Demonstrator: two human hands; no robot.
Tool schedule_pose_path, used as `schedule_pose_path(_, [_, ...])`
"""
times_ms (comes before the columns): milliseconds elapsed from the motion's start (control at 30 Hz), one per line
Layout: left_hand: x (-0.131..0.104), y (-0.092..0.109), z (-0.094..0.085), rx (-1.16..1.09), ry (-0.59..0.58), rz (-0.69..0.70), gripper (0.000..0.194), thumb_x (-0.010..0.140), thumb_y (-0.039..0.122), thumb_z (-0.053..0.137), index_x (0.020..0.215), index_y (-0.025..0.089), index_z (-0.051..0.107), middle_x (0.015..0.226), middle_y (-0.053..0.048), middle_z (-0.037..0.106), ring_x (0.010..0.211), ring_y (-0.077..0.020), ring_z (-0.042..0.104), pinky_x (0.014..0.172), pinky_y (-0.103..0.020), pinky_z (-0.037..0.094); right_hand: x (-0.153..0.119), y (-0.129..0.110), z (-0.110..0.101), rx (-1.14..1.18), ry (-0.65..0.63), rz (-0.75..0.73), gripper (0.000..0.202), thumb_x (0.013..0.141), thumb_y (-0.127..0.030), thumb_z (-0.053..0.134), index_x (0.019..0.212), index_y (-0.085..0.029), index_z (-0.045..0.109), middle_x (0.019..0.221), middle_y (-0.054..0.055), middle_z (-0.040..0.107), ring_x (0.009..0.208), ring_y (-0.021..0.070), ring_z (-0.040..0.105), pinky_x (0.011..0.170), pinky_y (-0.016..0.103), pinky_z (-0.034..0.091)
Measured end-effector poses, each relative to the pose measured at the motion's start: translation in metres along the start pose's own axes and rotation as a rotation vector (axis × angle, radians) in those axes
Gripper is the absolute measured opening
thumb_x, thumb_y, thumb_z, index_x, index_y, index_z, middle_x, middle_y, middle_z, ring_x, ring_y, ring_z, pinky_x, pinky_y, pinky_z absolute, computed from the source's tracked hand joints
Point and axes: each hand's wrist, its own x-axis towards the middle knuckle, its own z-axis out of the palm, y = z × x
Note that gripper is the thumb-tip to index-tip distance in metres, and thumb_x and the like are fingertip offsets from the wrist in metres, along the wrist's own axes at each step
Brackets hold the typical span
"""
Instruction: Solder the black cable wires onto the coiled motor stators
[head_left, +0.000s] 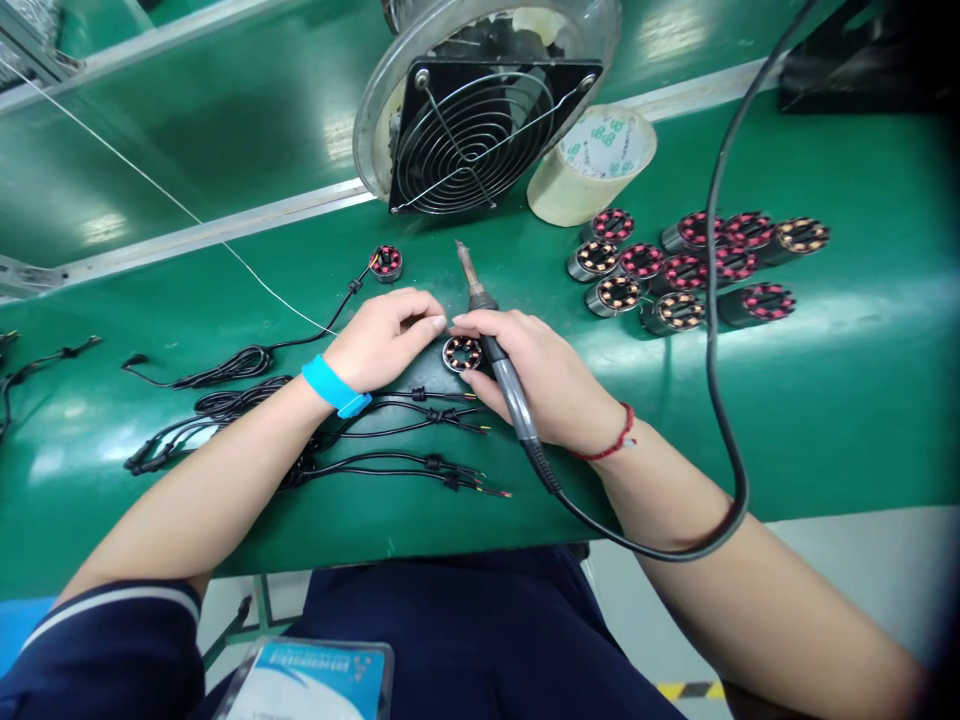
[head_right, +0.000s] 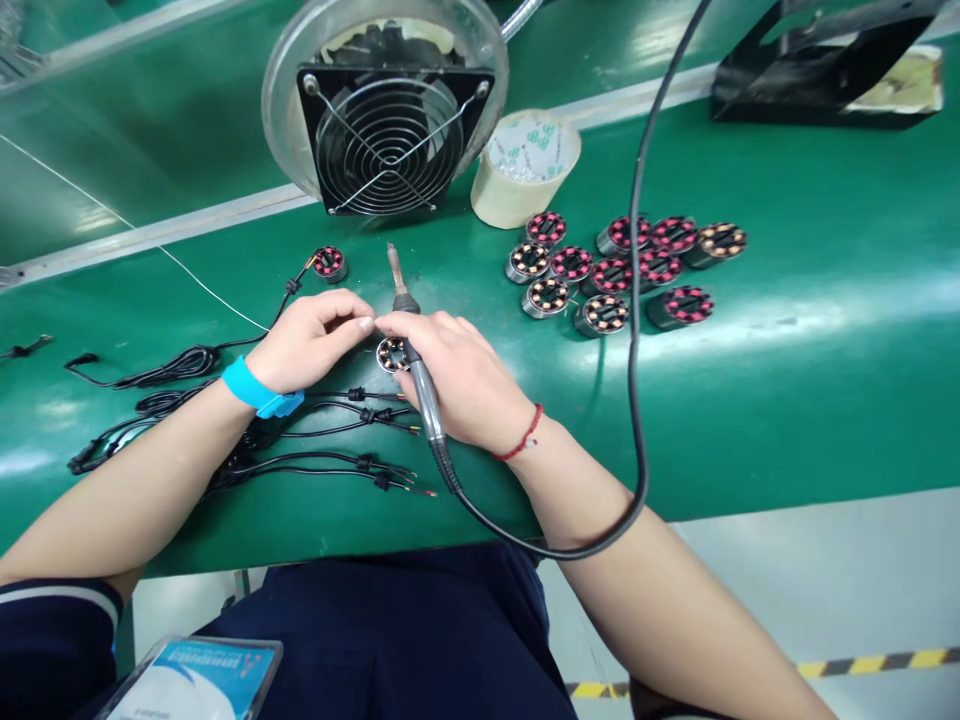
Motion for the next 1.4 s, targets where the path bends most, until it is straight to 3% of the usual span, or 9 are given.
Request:
schedule_pose_path(233, [0.002,0.002,-0.003,-0.133,-0.224,-0.199,0.019,0.084,0.024,0.055,0.073,0.013,0.066,0.071,0.001,0.064,0.069,-0.0107,0.053,0.07,-0.025,0.04,0.0,0.0,0.001,0.0,0.002,0.007,0.046,0.084,-0.016,0.061,0.125,-0.023,0.044,0.113,0.007,0.07,0.097,0.0259,0.065,0.081,0.041,0.053])
schedule_pose_path(433, [0.004,0.005,0.0,-0.382,-0.191,-0.307,0.019,0.086,0.021,0.057,0.069,0.013,0.061,0.064,0.001,0.058,0.061,-0.0076,0.049,0.066,-0.022,0.04,0.0,-0.003,0.0,0.019,-0.006,0.007,0.045,0.084,-0.017,0.06,0.125,-0.025,0.044,0.117,0.006,0.069,0.097,0.0253,0.065,0.082,0.041,0.053])
schedule_pose_path(567, [0.002,0.007,0.001,-0.405,-0.156,-0.336,0.021,0.088,0.026,0.056,0.071,0.014,0.057,0.063,0.002,0.055,0.054,-0.0062,0.04,0.057,-0.022,0.035,-0.001,-0.001,-0.001,0.012,0.021,0.086,0.044,0.084,-0.022,0.06,0.126,-0.026,0.046,0.114,0.007,0.07,0.099,0.0278,0.065,0.084,0.045,0.053])
schedule_pose_path(767, [-0.002,0.01,0.0,-0.306,-0.305,-0.266,0.018,0.08,0.027,0.065,0.071,0.013,0.059,0.064,0.004,0.052,0.061,-0.0076,0.043,0.061,-0.023,0.036,-0.001,0.003,-0.002,0.022,0.085,0.152,0.043,0.084,-0.025,0.061,0.125,-0.026,0.049,0.11,0.007,0.071,0.101,0.0287,0.066,0.087,0.047,0.053])
schedule_pose_path(900, [0.0,0.008,0.0,-0.341,-0.278,-0.238,0.015,0.081,0.025,0.063,0.073,0.012,0.063,0.072,0.002,0.06,0.069,-0.009,0.05,0.07,-0.024,0.04,-0.001,0.002,0.0,0.03,0.075,0.14,0.042,0.084,-0.027,0.061,0.124,-0.025,0.049,0.11,0.007,0.071,0.1,0.0291,0.067,0.086,0.047,0.054])
schedule_pose_path(1000, [0.002,0.006,0.0,-0.348,-0.289,-0.24,0.019,0.081,0.028,0.063,0.071,0.012,0.063,0.067,0.002,0.057,0.065,-0.0085,0.047,0.067,-0.024,0.039,0.0,0.001,0.001,0.035,0.06,0.106,0.042,0.085,-0.028,0.061,0.124,-0.024,0.048,0.11,0.008,0.071,0.098,0.0289,0.067,0.084,0.047,0.054])
schedule_pose_path(1167, [-0.001,0.008,-0.003,-0.17,-0.273,-0.185,0.017,0.082,0.029,0.062,0.074,0.014,0.06,0.068,0.002,0.055,0.063,-0.0089,0.045,0.063,-0.024,0.037,-0.001,0.004,-0.002,0.037,0.027,0.122,0.044,0.084,-0.021,0.059,0.125,-0.026,0.047,0.113,0.007,0.07,0.102,0.0281,0.067,0.086,0.046,0.054])
schedule_pose_path(1333, [-0.011,0.016,-0.007,0.235,-0.543,-0.027,0.014,0.079,0.028,0.068,0.086,0.017,0.068,0.092,-0.004,0.061,0.08,-0.0155,0.054,0.074,-0.028,0.041,0.0,0.005,-0.009,0.091,0.052,0.132,0.05,0.079,-0.017,0.057,0.128,-0.024,0.046,0.118,0.009,0.069,0.111,0.0296,0.065,0.092,0.049,0.053])
schedule_pose_path(1400, [-0.011,0.017,-0.008,0.273,-0.566,-0.002,0.01,0.083,0.025,0.063,0.082,0.016,0.067,0.091,-0.004,0.061,0.08,-0.0156,0.055,0.075,-0.029,0.041,0.0,0.002,-0.011,0.129,0.085,0.139,0.047,0.081,-0.018,0.057,0.127,-0.025,0.047,0.116,0.008,0.07,0.111,0.0285,0.065,0.094,0.05,0.053])
